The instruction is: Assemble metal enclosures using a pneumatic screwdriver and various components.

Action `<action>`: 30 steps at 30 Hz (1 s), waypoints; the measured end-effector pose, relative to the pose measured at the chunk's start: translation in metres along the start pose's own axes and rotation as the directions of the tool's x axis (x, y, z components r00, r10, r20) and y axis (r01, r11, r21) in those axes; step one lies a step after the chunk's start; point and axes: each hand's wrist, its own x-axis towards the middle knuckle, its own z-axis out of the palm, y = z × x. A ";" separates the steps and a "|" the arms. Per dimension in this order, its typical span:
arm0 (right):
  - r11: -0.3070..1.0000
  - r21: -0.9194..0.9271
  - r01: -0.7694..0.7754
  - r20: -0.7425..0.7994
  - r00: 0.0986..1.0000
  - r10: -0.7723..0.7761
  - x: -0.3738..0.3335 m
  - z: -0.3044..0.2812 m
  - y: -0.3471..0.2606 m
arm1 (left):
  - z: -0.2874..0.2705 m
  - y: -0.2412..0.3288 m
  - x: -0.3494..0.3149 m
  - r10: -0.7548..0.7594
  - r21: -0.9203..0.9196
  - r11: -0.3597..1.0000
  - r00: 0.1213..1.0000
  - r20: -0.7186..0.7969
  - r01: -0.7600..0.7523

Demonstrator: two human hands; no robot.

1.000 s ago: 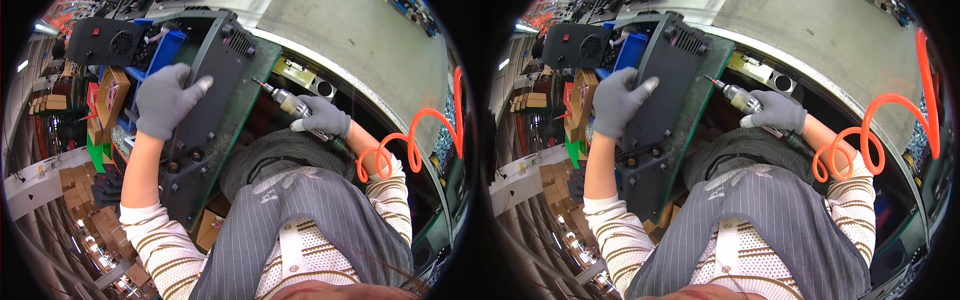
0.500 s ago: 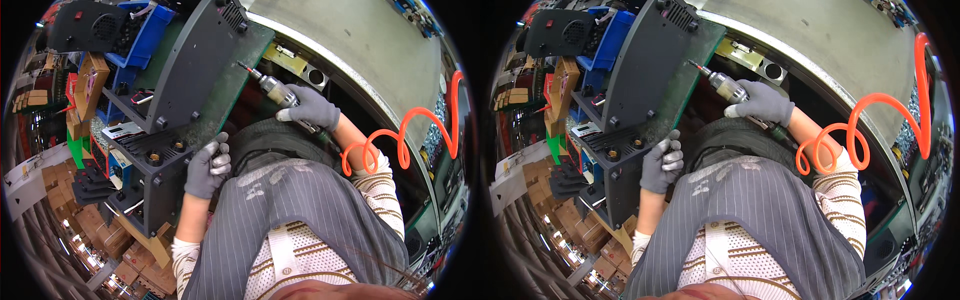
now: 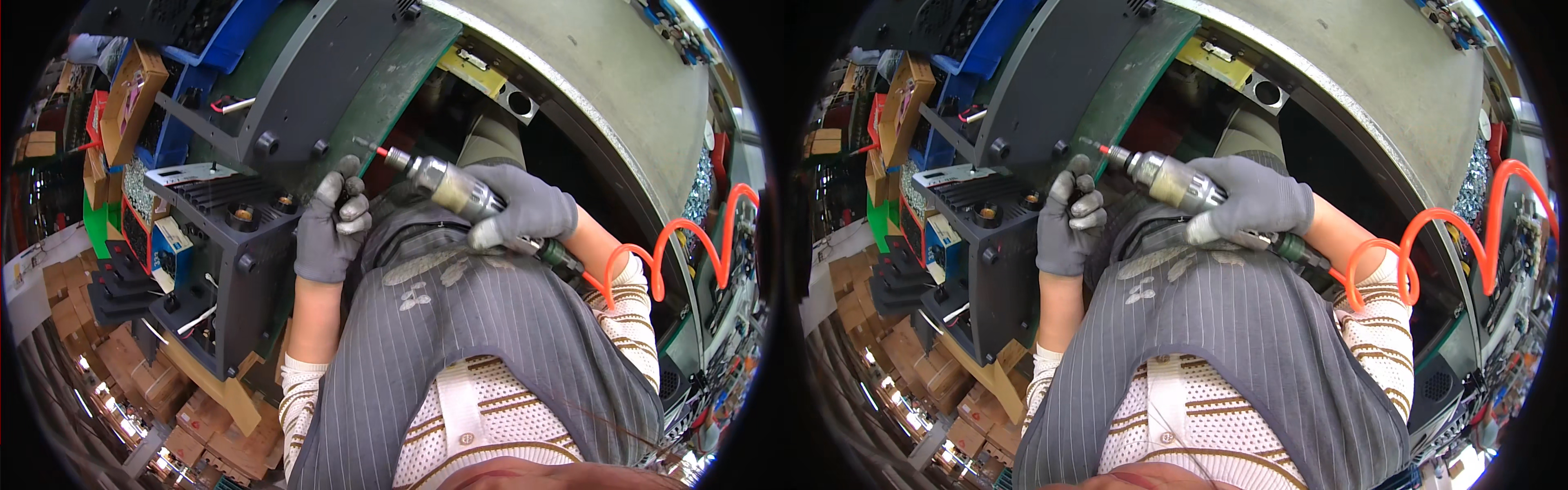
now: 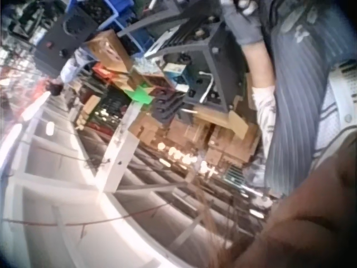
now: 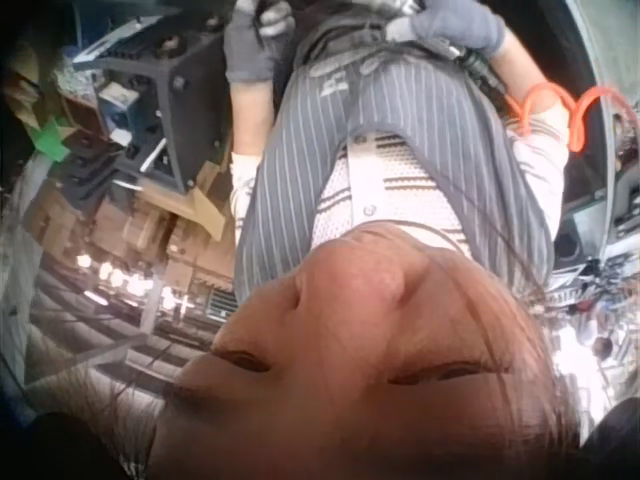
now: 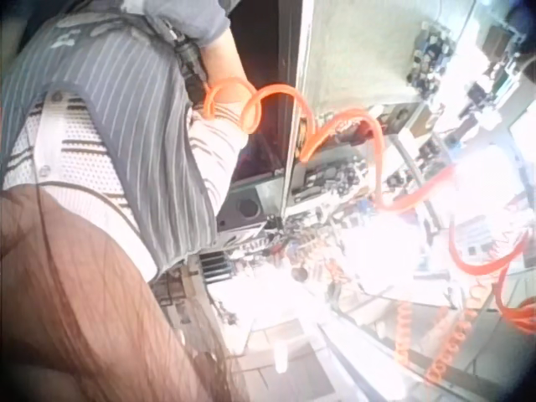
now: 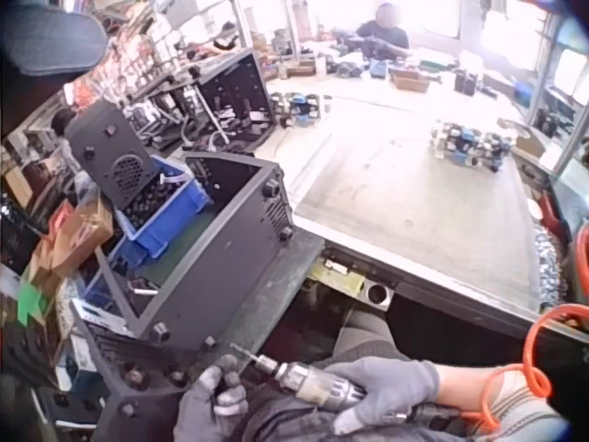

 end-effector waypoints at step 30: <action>0.949 0.003 0.316 0.261 0.916 -0.306 0.025 0.060 -0.017 | 0.001 -0.006 -0.058 0.288 0.227 0.934 0.958 -0.015 -0.277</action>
